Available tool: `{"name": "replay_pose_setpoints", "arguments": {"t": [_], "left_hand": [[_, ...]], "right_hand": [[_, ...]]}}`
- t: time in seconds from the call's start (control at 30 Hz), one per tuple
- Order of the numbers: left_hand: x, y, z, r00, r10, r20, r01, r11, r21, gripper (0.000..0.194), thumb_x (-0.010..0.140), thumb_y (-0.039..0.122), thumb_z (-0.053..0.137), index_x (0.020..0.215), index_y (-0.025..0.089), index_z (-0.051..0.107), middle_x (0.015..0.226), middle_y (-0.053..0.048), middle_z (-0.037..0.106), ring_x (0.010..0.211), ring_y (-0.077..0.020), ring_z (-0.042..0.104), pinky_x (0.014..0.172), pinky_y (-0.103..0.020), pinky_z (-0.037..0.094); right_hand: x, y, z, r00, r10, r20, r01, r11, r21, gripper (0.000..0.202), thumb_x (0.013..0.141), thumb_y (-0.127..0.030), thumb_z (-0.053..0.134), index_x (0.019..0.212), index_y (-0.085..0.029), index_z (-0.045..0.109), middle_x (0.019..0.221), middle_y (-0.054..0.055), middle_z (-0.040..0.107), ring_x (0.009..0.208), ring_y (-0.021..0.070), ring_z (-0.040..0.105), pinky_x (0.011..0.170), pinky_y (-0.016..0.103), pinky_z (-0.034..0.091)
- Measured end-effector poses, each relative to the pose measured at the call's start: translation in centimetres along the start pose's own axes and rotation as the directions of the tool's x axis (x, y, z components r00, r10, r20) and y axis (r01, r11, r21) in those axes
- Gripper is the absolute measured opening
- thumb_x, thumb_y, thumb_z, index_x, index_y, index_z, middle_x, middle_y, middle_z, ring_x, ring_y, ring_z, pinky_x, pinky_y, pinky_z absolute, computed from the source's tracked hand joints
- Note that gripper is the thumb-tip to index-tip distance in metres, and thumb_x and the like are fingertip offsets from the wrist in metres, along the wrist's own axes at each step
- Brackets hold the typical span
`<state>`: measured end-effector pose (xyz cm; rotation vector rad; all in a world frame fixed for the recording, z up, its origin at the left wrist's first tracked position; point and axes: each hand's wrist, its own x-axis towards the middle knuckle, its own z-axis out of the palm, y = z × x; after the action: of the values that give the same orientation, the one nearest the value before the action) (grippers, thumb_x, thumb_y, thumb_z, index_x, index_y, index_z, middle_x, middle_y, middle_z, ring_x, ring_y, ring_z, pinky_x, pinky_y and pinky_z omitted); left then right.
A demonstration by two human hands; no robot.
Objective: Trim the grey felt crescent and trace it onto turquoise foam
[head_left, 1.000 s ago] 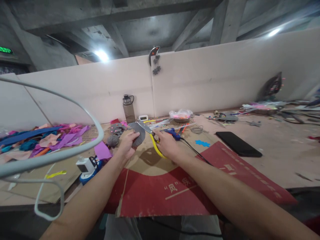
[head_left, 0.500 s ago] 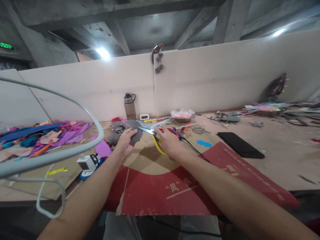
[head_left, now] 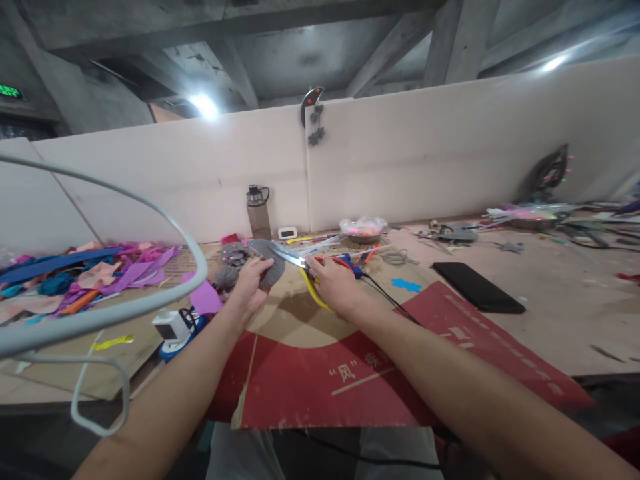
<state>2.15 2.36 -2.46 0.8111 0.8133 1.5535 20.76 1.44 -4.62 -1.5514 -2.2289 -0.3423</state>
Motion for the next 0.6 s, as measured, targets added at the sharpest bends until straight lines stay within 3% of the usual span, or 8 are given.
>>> {"name": "replay_pose_setpoints", "arguments": {"t": [0.3,0.47,0.6], "left_hand": [[0.1,-0.1,0.0,1.0,-0.013,-0.016,0.013,1.0,-0.012,0.014,0.063,0.004,0.066,0.073,0.013,0.064,0.068,-0.001,0.07,0.058,-0.0112,0.063,0.053,-0.019,0.051],[0.2,0.0,-0.1,1.0,0.01,0.021,-0.011,0.999,0.05,0.015,0.064,0.009,0.069,0.077,0.013,0.066,0.069,-0.001,0.07,0.056,-0.0102,0.061,0.052,-0.018,0.05],[0.5,0.1,-0.5,0.999,0.032,-0.008,-0.032,0.997,0.073,0.016,0.063,0.01,0.071,0.079,0.013,0.066,0.072,-0.001,0.07,0.059,-0.0104,0.063,0.055,-0.018,0.05]], "right_hand": [[0.0,-0.2,-0.2,1.0,-0.001,0.0,0.001,1.0,0.024,0.043,0.094,-0.028,0.034,0.135,-0.026,0.046,0.111,0.012,0.065,0.088,0.0234,0.064,0.07,0.03,0.044],[0.1,0.4,-0.1,0.997,0.072,0.034,-0.077,0.982,0.175,0.04,0.089,-0.027,0.044,0.128,-0.028,0.053,0.102,0.008,0.07,0.087,0.0227,0.066,0.069,0.028,0.044],[0.3,0.9,0.4,0.995,0.092,-0.024,-0.081,0.952,0.295,0.044,0.086,-0.025,0.047,0.13,-0.026,0.051,0.108,0.008,0.068,0.093,0.0217,0.064,0.076,0.028,0.044]]}}
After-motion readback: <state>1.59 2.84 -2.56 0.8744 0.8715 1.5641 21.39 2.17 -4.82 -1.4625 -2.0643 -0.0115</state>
